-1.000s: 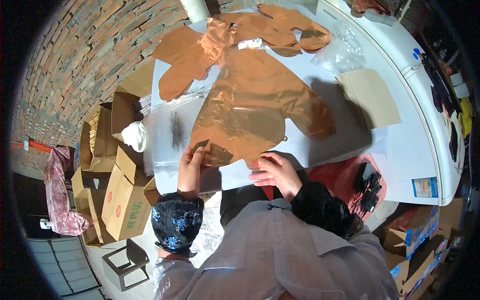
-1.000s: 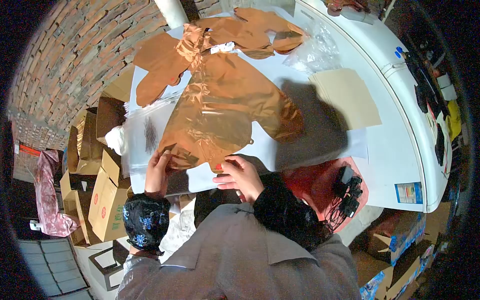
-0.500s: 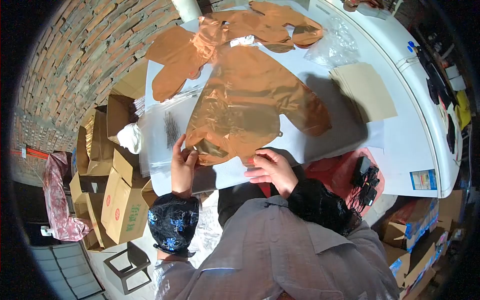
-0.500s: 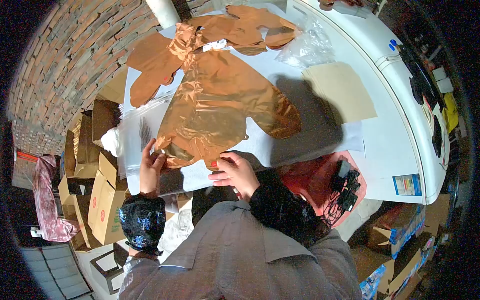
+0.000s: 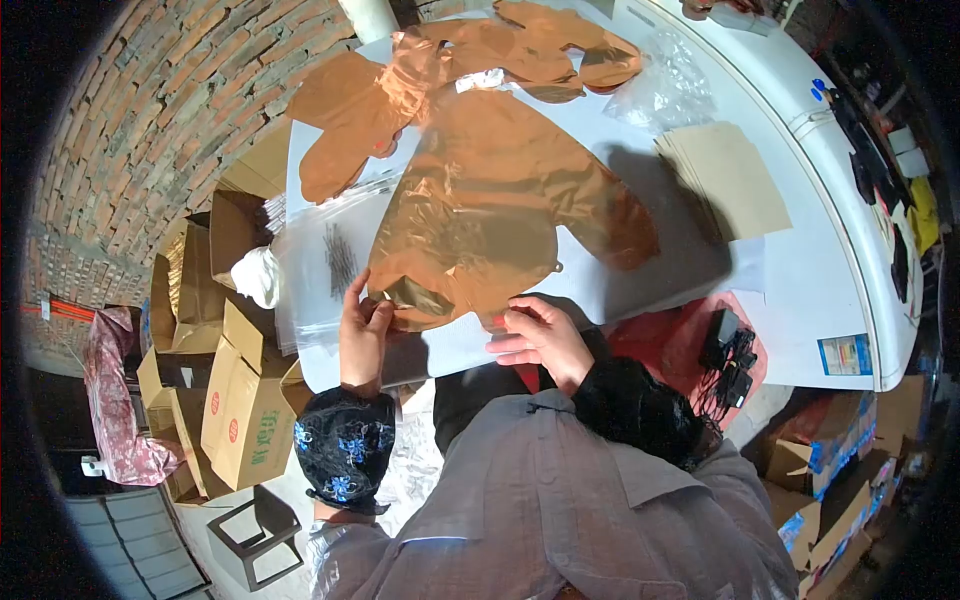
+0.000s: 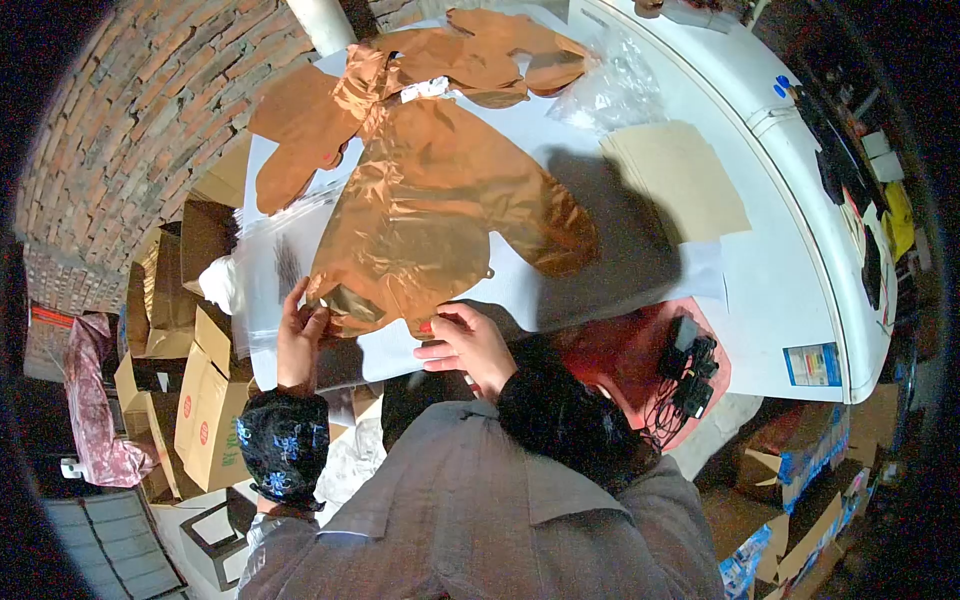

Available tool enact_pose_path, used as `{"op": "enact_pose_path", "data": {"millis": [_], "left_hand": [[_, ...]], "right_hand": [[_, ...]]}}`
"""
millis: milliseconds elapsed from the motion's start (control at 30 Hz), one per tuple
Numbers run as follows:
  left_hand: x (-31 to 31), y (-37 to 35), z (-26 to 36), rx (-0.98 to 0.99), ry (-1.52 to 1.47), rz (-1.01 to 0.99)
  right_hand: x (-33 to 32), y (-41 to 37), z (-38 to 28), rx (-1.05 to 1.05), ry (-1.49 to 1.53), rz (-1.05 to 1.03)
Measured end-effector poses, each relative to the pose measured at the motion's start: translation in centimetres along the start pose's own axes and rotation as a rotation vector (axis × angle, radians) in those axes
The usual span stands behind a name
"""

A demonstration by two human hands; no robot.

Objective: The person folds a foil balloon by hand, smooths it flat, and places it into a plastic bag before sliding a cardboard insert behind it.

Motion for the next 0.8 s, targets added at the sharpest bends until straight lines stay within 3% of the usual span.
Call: {"op": "enact_pose_path", "data": {"millis": [200,300,400,567,633,700,800], "left_hand": [[-0.2,0.0,-0.2,0.013,0.045,-0.023],[-0.8,-0.2,0.2,0.117,0.219,0.018],[-2.3,-1.7,2.6,0.202,0.613,0.121],[-5.4,-2.9,2.8,0.182,0.624,0.257],[-5.7,-3.7,3.6,0.3,0.764,0.309],[-5.2,-4.0,3.9,0.325,0.865,0.314],[-2.0,-5.1,5.4,0.627,1.034,0.257]], "right_hand": [[0.1,-0.2,-0.2,0.005,-0.009,-0.023],[-0.2,-1.1,-0.4,0.041,-0.042,-0.051],[-1.7,-2.4,-0.4,0.092,-0.129,-0.071],[-2.2,-4.5,-2.6,0.122,-0.302,-0.03],[-2.7,-4.2,-2.4,0.088,-0.363,-0.025],[-3.6,-3.7,-2.1,0.019,-0.398,0.011],[-2.2,-5.0,-4.6,-0.489,-1.014,0.113]]}}
Point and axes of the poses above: each hand's wrist, its own y-axis towards the middle knuckle, its own x-axis out of the palm, z = x × y, the point moved 9 cm from there along y, towards the middle knuckle, and after that the axes turned 1 degree about -z, right-handed, at the moved point
